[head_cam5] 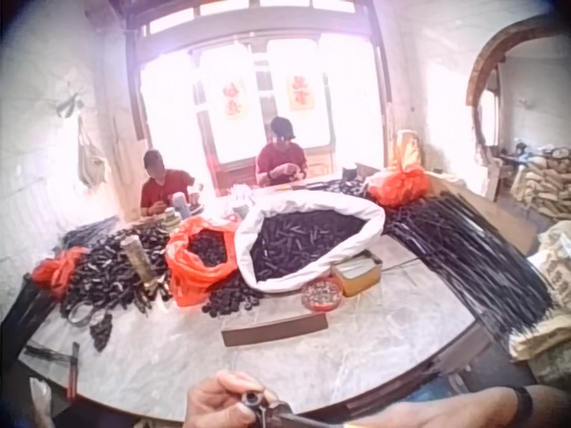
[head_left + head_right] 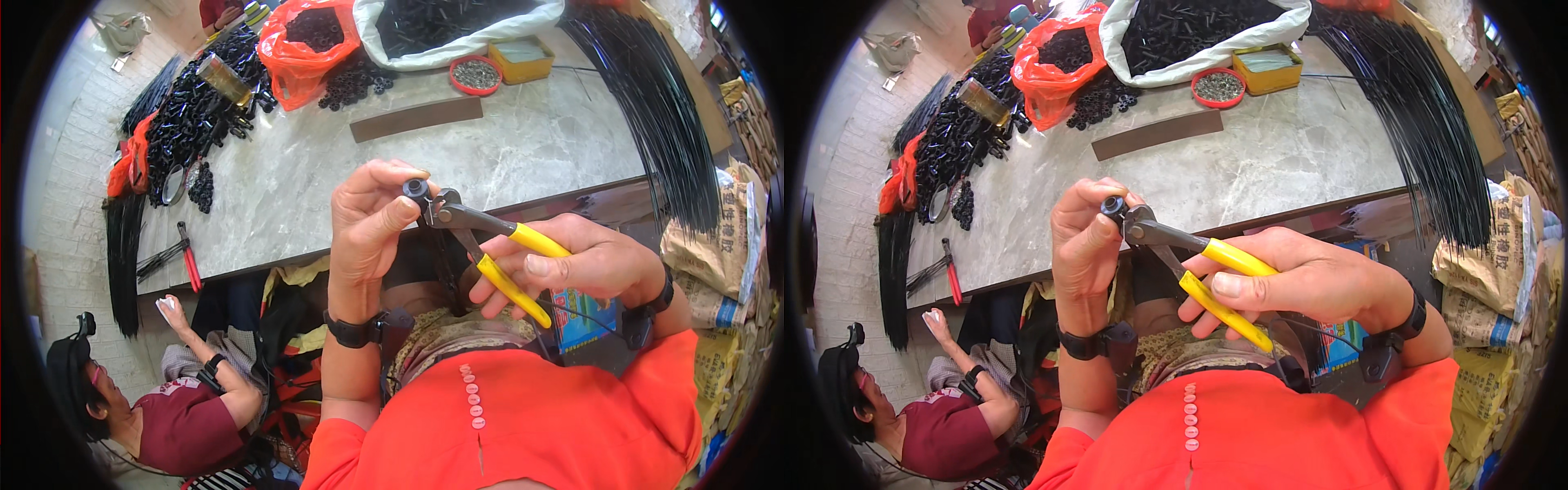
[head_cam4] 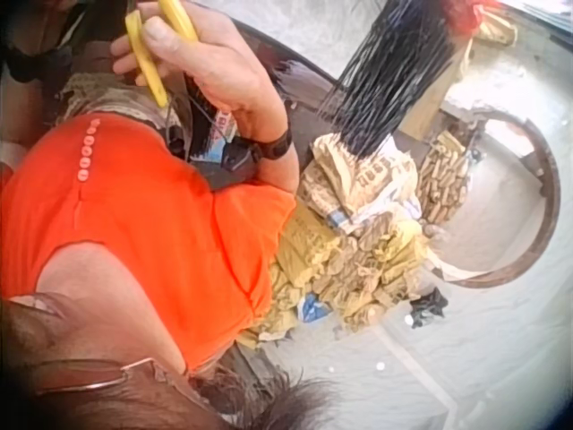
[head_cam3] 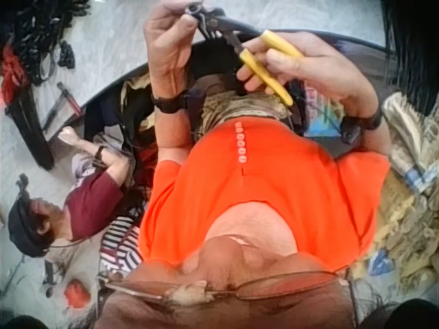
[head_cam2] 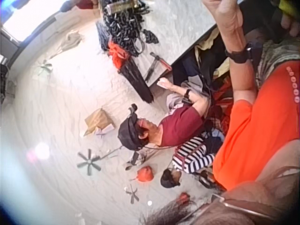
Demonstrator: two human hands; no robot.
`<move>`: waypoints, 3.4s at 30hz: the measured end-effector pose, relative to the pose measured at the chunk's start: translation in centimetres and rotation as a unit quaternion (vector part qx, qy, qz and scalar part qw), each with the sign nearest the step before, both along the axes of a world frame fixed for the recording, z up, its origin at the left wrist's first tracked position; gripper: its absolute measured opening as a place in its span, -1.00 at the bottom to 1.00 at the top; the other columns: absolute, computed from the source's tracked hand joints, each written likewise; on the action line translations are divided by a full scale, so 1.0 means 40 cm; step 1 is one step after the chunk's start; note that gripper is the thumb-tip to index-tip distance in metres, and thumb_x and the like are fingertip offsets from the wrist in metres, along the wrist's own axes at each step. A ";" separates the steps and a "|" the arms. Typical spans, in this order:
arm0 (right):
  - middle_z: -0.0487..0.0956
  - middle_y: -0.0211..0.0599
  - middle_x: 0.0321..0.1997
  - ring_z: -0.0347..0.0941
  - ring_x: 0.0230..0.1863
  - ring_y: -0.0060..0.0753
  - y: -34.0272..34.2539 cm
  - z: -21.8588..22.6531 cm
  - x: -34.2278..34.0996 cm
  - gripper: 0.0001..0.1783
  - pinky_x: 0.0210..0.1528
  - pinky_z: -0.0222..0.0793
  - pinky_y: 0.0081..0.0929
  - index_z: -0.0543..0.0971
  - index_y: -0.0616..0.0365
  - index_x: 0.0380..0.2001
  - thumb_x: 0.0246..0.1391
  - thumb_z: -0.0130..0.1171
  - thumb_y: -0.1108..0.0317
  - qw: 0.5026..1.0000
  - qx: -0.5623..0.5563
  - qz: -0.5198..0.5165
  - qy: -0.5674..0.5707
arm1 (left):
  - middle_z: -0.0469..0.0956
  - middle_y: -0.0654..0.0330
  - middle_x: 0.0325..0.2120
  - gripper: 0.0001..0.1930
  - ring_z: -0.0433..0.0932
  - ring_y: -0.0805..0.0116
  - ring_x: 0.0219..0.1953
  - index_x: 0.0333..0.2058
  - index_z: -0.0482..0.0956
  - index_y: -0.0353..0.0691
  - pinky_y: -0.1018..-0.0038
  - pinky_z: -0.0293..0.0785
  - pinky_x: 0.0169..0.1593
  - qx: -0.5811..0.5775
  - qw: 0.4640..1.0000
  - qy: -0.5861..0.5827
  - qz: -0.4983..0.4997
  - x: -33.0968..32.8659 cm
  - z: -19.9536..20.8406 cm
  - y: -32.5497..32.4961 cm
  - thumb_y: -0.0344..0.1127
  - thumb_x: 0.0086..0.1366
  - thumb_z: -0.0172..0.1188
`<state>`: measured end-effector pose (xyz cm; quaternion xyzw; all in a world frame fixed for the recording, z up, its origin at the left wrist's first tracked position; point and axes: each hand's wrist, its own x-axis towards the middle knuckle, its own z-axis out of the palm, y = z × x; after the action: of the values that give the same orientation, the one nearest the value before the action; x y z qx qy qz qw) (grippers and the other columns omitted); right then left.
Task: Manually assembling black umbrella rib ends and pinning them together using small metal rivets and pliers.
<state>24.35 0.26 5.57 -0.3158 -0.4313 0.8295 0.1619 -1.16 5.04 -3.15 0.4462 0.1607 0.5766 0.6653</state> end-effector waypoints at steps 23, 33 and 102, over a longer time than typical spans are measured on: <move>0.59 -0.01 -0.07 0.63 -0.15 -0.29 -0.015 0.002 -0.029 -0.53 -0.22 0.58 -0.44 0.28 0.37 0.20 0.39 -0.05 0.24 1.000 -0.006 0.001 0.018 | 0.58 0.08 -0.24 -0.74 0.61 0.30 -0.20 -0.17 0.59 -0.37 0.40 0.55 -0.06 -0.015 0.999 -0.027 -0.022 -0.013 -0.009 0.000 -0.50 0.15 0.38; 0.57 -0.18 -0.25 0.56 -0.36 -0.46 -0.028 -0.020 -0.039 -0.55 -0.36 0.52 -0.51 0.30 0.27 0.16 0.39 -0.02 0.17 1.000 0.012 -0.023 -0.001 | 0.57 0.09 -0.20 -0.72 0.62 0.28 -0.16 -0.13 0.55 -0.38 0.39 0.56 -0.03 -0.016 1.000 -0.017 -0.005 -0.008 -0.011 -0.009 -0.49 0.18 0.36; 0.57 -0.06 -0.13 0.59 -0.19 -0.08 -0.027 -0.069 -0.017 -0.46 -0.20 0.49 -0.28 0.33 0.20 0.21 0.19 0.17 0.36 0.825 0.518 -0.034 -0.222 | 0.62 0.01 -0.23 -0.74 0.62 0.29 -0.20 -0.08 0.50 -0.38 0.38 0.55 -0.05 -0.017 0.998 -0.023 0.058 0.025 0.013 -0.062 -0.50 0.27 0.26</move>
<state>23.67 -0.82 2.79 -0.3756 -0.8111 0.3850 0.2295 -0.17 2.57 -2.65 0.4114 0.1813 0.6214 0.6417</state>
